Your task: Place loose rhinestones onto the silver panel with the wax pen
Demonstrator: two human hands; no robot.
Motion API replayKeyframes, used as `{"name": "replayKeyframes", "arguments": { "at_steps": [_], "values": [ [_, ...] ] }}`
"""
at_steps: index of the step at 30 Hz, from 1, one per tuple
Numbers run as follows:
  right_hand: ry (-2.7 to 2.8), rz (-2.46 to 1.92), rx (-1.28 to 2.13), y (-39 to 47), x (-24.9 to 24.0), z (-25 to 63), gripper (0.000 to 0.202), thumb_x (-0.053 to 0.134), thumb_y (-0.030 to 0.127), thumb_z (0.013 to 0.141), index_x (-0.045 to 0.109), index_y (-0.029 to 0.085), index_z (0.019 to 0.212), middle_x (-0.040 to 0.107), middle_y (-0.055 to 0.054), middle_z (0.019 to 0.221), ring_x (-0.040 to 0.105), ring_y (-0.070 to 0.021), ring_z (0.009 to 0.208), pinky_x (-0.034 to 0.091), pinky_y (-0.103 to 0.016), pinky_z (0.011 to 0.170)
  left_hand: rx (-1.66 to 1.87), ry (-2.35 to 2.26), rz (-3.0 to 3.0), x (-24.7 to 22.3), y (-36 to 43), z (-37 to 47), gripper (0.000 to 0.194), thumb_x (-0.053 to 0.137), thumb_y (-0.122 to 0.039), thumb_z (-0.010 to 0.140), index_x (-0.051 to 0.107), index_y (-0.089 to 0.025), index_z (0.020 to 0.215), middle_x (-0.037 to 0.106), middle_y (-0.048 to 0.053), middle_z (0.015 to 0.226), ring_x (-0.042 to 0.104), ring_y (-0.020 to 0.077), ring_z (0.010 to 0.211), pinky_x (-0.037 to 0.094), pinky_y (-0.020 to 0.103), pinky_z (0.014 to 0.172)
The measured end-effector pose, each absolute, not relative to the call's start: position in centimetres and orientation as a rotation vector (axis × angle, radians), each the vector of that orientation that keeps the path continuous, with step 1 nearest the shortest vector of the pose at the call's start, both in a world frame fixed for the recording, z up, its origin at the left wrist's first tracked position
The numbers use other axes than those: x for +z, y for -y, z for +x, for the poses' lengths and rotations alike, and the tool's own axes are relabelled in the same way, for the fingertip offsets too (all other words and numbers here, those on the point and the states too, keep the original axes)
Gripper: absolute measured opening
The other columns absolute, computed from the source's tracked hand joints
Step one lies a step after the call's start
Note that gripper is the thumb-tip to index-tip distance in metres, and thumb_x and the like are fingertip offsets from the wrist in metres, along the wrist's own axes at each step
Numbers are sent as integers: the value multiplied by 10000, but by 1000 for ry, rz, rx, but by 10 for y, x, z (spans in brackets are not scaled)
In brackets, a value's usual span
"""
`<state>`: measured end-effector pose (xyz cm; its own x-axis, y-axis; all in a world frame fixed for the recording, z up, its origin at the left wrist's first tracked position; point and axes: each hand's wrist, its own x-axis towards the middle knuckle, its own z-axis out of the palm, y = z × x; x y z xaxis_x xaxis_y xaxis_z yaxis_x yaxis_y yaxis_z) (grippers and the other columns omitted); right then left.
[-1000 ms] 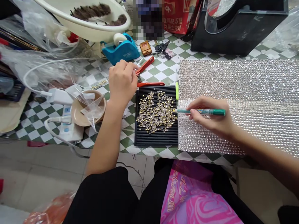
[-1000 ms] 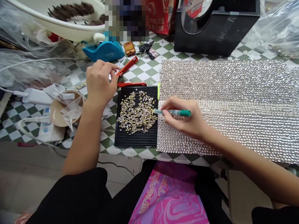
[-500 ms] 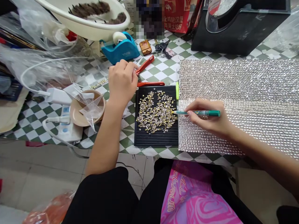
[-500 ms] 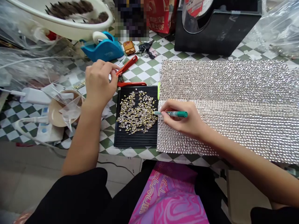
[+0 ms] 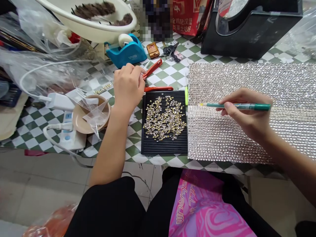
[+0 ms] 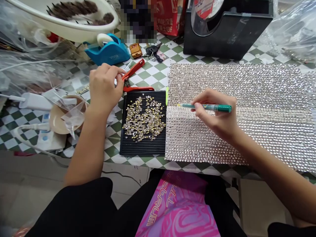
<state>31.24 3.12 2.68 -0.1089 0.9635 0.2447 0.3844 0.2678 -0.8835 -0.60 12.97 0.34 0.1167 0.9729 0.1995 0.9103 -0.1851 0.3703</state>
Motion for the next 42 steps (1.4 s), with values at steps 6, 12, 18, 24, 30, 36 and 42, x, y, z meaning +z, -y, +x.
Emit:
{"name": "replayKeyframes", "arguments": {
  "at_steps": [6,12,18,24,30,36,42],
  "values": [
    [1616,-1279,863,-31,21,310,34,677,237,841,708,243,827,697,1,777,681,-146,649,554,-306,545,584,-1924,2237,4,-129,-5,296,389,-348,937,631,-303,1102,650,69,1126,526,313,1204,332,560,1042],
    [1603,-1266,834,-31,27,310,62,660,228,857,700,251,815,682,6,741,672,-143,627,541,-309,530,610,-1899,2266,1,-130,-8,292,395,-374,940,626,-340,1115,676,56,984,522,307,1207,338,561,1029],
    [1719,-1206,937,-21,39,296,38,656,211,859,684,233,846,696,3,771,669,-132,643,547,-298,545,600,-1903,2250,1,-131,-8,305,403,-395,929,622,-323,1129,681,50,967,512,299,1225,327,562,1040],
    [1843,-1137,1043,-23,33,277,61,651,198,842,664,215,785,678,17,704,632,-92,614,520,-249,555,595,-1887,2241,3,-130,-6,294,392,-378,918,619,-323,1098,680,50,1069,506,291,1238,317,565,1043],
    [1910,-1125,1006,-24,25,275,78,635,193,854,660,197,780,678,8,718,618,-74,630,476,-212,528,580,-1919,2266,2,-131,-7,287,386,-348,932,622,-311,1093,673,46,1082,525,269,1192,341,543,1045],
    [1953,-1110,986,-23,24,275,84,617,182,862,656,185,788,668,10,713,582,-49,600,434,-192,493,492,-1969,2331,0,-131,-6,348,356,-277,944,629,-265,1158,649,71,1183,541,264,1173,364,514,1024],
    [1952,-1113,950,-24,23,274,89,609,179,865,651,184,787,667,15,708,580,-45,604,437,-187,506,475,-1948,2324,2,-131,-7,354,403,-296,924,620,-288,1203,675,27,1143,540,250,1175,339,490,1012]
  ]
}}
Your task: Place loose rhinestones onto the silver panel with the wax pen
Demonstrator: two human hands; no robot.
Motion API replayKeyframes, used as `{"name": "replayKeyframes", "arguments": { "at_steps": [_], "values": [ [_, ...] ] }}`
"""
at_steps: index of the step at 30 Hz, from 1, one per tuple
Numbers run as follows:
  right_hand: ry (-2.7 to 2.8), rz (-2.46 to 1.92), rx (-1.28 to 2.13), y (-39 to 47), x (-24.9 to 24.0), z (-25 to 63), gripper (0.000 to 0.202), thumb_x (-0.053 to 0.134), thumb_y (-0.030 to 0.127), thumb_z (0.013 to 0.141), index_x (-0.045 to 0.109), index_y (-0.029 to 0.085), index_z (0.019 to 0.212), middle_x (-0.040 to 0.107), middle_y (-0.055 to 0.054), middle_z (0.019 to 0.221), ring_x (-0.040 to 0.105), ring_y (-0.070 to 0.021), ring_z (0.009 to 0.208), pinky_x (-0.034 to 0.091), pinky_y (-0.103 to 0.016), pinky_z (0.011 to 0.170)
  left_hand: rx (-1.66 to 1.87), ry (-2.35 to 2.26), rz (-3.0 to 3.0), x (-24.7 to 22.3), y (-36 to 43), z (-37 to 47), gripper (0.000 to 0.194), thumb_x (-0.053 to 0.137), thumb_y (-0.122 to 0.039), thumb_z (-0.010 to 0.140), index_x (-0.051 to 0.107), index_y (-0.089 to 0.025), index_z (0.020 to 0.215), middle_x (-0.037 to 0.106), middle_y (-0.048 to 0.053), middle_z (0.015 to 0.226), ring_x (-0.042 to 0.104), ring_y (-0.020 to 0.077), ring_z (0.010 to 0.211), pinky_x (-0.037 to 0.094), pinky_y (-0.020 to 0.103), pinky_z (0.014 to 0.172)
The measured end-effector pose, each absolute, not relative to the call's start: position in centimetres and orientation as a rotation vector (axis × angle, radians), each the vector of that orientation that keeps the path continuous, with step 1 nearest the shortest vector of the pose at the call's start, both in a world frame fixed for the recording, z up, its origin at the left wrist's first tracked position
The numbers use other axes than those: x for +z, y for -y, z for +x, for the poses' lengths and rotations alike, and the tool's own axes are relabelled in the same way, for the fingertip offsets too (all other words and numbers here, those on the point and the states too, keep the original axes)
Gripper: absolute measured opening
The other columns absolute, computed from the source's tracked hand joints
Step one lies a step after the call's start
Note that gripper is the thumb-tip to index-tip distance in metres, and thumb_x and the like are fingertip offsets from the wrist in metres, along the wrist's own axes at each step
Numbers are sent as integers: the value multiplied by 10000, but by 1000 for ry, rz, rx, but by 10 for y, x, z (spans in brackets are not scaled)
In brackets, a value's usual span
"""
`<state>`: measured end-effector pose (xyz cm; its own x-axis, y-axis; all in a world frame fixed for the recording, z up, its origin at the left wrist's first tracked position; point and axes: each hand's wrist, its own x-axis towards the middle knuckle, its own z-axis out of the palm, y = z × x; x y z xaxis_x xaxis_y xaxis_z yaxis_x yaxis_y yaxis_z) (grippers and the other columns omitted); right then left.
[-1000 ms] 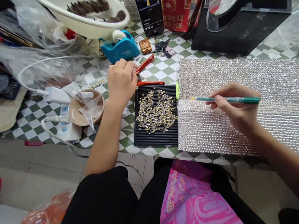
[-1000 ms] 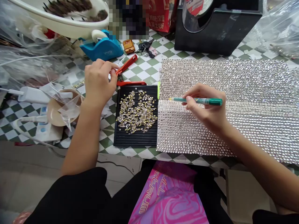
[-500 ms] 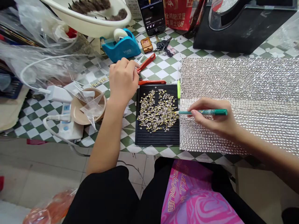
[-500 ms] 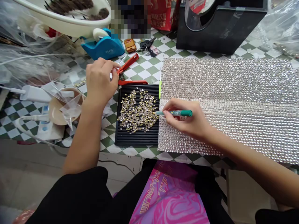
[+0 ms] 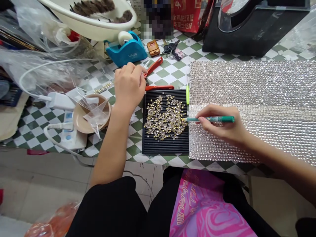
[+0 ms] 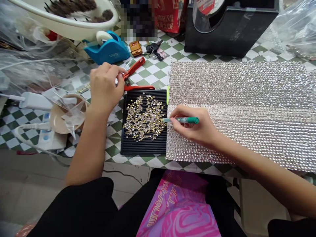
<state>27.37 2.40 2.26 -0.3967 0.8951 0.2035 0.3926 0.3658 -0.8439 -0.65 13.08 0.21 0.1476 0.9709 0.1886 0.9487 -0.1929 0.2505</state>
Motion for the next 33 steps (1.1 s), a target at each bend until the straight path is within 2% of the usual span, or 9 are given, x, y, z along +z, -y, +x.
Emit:
{"name": "replayKeyframes", "arguments": {
  "at_steps": [6,13,19,23,27,33],
  "values": [
    [1940,-1110,924,-25,22,275,92,612,176,856,647,183,771,663,19,692,566,-43,586,425,-193,497,466,-1942,2340,2,-131,-7,351,390,-297,925,615,-266,1193,697,11,1025,525,219,1147,344,459,976],
    [1949,-1121,967,-25,21,273,85,615,174,839,652,173,763,639,24,659,496,-25,508,364,-192,439,433,-1956,2339,4,-130,-6,355,362,-298,926,626,-243,1158,677,39,1089,528,216,1116,343,462,965],
    [1833,-1162,905,-26,31,287,66,631,185,850,668,201,798,692,13,737,627,-81,607,477,-224,507,440,-1960,2347,4,-130,-6,341,353,-325,936,619,-255,1136,663,40,1114,516,211,1112,353,448,971],
    [1717,-1205,807,-28,36,303,93,655,134,831,686,222,842,693,19,770,680,-117,665,544,-254,563,443,-1966,2356,3,-130,-6,353,350,-328,950,628,-263,1158,657,45,1096,530,219,1118,355,450,991],
    [1684,-1219,781,-30,32,311,84,651,111,826,684,188,822,685,13,758,689,-117,668,550,-244,572,444,-1966,2352,4,-129,-4,376,333,-306,961,634,-246,1177,646,62,1094,544,232,1147,355,478,1009],
    [1687,-1221,762,-32,24,311,53,653,113,819,684,156,820,689,15,761,677,-91,640,538,-213,566,424,-1988,2305,4,-129,-3,335,374,-300,960,628,-257,1175,625,67,1226,540,260,1204,348,494,1044]
  ]
}}
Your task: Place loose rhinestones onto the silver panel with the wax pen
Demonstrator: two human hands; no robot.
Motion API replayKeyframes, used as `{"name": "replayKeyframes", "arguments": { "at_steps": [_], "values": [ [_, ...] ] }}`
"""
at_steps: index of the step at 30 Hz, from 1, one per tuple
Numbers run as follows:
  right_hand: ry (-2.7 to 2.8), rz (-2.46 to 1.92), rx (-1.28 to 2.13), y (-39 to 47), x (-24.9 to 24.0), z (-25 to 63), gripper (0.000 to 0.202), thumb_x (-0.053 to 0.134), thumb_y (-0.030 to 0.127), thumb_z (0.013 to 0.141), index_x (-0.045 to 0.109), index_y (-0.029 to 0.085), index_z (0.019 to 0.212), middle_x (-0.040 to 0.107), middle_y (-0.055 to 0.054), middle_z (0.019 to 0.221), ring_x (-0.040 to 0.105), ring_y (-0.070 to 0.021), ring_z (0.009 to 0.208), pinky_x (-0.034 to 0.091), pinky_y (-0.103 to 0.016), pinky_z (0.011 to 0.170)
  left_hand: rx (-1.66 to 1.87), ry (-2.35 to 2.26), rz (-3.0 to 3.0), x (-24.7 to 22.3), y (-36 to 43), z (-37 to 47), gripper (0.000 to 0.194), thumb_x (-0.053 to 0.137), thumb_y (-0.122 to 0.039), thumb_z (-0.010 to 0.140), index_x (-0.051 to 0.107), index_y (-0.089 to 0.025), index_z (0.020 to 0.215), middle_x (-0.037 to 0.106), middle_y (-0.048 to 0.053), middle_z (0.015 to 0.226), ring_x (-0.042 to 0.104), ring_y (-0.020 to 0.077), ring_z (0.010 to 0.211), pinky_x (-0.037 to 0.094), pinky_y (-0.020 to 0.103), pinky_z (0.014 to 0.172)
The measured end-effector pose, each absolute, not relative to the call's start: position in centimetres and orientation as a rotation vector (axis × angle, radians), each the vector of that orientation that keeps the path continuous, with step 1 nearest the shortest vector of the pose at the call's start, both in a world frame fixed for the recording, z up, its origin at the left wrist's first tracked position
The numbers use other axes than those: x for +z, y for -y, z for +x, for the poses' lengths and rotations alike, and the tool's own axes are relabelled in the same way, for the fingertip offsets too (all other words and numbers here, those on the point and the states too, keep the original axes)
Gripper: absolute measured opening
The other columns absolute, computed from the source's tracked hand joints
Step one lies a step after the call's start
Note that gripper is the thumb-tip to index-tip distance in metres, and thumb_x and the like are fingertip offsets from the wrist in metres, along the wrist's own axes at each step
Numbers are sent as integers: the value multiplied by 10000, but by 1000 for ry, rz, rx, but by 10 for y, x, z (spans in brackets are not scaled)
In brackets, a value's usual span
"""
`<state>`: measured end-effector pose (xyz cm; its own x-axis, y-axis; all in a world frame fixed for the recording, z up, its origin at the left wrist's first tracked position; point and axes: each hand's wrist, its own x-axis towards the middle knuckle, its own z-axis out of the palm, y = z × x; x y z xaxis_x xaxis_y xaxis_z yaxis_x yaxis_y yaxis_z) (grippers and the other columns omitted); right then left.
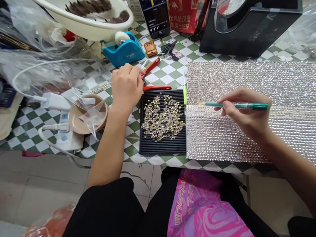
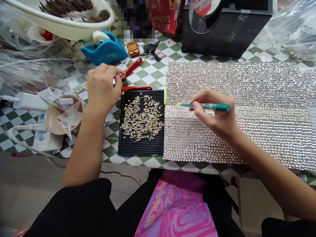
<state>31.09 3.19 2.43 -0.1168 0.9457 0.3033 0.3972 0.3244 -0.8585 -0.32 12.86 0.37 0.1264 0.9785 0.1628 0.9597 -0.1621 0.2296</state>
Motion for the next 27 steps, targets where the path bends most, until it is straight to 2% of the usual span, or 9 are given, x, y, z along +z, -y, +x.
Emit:
{"name": "replayKeyframes", "arguments": {
  "at_steps": [3,7,12,21,27],
  "values": [
    [1665,-1231,742,-31,24,311,67,652,118,820,685,176,816,687,18,757,673,-97,635,536,-226,562,414,-1992,2298,4,-129,-3,319,393,-292,963,621,-273,1185,619,60,1234,534,263,1210,344,489,1059],
    [1673,-1247,742,-31,24,313,94,639,99,822,683,182,815,680,9,755,671,-98,638,538,-230,568,365,-2009,2329,5,-129,-3,359,333,-261,975,625,-227,1180,615,83,1217,542,254,1173,359,487,1045],
    [1714,-1263,726,-31,22,315,64,637,129,830,685,170,819,695,-12,775,679,-108,655,542,-237,570,380,-2002,2302,6,-129,-3,360,340,-298,963,629,-234,1167,618,71,1201,535,245,1160,348,469,1036],
    [1662,-1294,728,-27,27,316,94,648,179,855,689,263,843,688,4,790,669,-154,661,564,-344,605,354,-2009,2310,9,-128,-3,420,308,-315,960,627,-198,1206,619,92,1225,529,235,1151,340,462,1023],
    [1593,-1296,730,-27,25,317,67,643,185,859,692,223,834,676,-4,760,658,-133,621,526,-300,548,387,-2000,2303,10,-127,-2,391,329,-344,950,622,-230,1184,649,56,1167,521,219,1130,335,433,1007]
  ]
}}
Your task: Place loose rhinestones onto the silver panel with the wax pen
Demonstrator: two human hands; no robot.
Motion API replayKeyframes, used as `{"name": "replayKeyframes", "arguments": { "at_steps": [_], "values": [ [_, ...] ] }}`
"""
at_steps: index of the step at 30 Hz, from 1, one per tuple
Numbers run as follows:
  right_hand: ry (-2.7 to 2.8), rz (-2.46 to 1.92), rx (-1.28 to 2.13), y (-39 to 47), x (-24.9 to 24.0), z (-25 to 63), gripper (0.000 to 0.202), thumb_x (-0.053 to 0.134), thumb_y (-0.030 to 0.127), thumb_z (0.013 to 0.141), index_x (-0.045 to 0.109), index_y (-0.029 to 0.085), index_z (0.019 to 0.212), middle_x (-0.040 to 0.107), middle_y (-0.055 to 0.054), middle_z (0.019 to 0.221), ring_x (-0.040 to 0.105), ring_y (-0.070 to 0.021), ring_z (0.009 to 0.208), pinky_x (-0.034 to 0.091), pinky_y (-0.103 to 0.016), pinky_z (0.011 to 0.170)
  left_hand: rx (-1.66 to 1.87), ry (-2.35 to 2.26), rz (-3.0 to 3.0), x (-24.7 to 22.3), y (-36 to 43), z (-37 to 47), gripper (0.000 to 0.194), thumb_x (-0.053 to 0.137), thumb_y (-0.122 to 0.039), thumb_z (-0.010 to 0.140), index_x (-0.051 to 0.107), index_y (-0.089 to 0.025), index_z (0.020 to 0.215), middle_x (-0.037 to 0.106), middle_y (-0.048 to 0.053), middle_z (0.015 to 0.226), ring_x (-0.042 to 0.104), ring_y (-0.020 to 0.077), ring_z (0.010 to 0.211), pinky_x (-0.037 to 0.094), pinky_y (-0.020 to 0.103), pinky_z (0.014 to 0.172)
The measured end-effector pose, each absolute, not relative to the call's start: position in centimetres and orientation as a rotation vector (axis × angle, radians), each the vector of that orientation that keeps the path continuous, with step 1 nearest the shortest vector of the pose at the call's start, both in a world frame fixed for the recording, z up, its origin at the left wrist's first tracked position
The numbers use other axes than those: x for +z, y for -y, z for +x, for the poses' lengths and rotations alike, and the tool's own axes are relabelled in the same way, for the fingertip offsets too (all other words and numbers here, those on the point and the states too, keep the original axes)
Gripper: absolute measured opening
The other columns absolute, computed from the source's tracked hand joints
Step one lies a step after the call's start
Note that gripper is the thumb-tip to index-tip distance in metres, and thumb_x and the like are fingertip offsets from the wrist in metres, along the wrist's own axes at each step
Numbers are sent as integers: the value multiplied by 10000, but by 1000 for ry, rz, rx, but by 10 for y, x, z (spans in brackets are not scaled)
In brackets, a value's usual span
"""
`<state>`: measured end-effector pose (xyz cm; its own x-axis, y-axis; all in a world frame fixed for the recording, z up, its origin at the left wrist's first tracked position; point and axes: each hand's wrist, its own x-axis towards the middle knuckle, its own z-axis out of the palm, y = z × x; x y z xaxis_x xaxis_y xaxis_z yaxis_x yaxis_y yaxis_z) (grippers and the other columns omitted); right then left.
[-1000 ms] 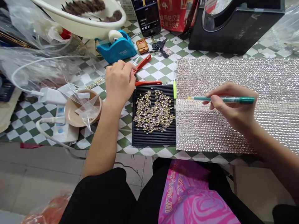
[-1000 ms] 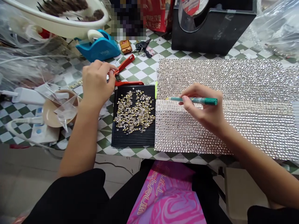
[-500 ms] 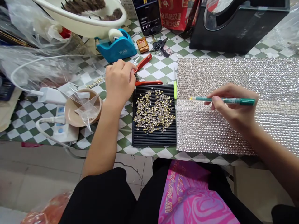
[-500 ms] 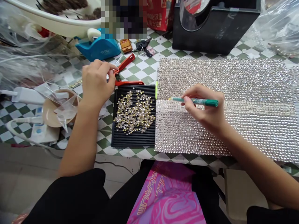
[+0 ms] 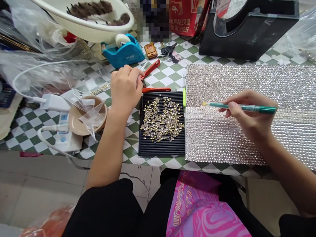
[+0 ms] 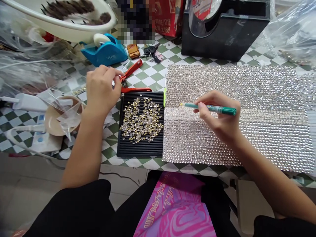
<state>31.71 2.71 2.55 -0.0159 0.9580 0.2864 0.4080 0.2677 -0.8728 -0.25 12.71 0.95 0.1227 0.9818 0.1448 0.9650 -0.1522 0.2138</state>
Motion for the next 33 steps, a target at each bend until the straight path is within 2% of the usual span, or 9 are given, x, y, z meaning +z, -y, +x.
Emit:
{"name": "replayKeyframes", "arguments": {
  "at_steps": [6,15,18,22,28,30,33],
  "values": [
    [1569,-1245,752,-29,23,319,52,646,146,844,687,155,813,676,-22,733,654,-107,589,517,-236,512,434,-1961,2300,10,-126,-2,393,363,-361,903,638,-256,1162,630,76,1119,523,271,1127,319,484,998],
    [1585,-1306,743,-29,23,318,50,648,225,867,671,205,828,669,4,747,658,-108,612,535,-252,522,351,-2022,2353,10,-125,-1,382,317,-282,976,641,-239,1173,631,107,1198,550,283,1198,363,461,1033],
    [1611,-1286,763,-30,23,317,44,647,231,877,664,200,851,669,6,770,673,-99,640,548,-238,540,299,-2019,2403,11,-124,1,407,293,-293,999,637,-199,1193,633,131,1199,559,294,1180,377,459,1021],
    [1661,-1248,746,-29,22,318,60,636,222,889,657,204,941,688,13,836,697,-95,694,579,-232,590,266,-2026,2480,13,-124,2,418,272,-310,1011,603,-135,1197,642,159,1158,577,298,1115,402,447,965],
    [1905,-1203,611,-29,28,319,318,541,147,916,597,246,1213,692,-22,1124,703,-121,933,604,-292,779,354,-2039,2541,13,-124,1,389,261,-376,1019,620,-226,1035,659,121,1031,583,282,1018,390,413,862],
    [1953,-1207,487,-31,31,319,275,542,141,900,597,234,1152,679,-26,1057,672,-127,915,583,-305,766,375,-2023,2521,13,-124,0,437,226,-390,1023,639,-243,1020,659,118,1027,586,284,1005,384,419,846],
    [1902,-1239,310,-34,34,320,106,556,148,869,553,215,951,598,-10,847,589,-108,766,529,-275,659,401,-2007,2496,15,-124,0,488,199,-415,1023,651,-235,1056,663,128,1050,594,295,1018,384,426,848]
  ]
}}
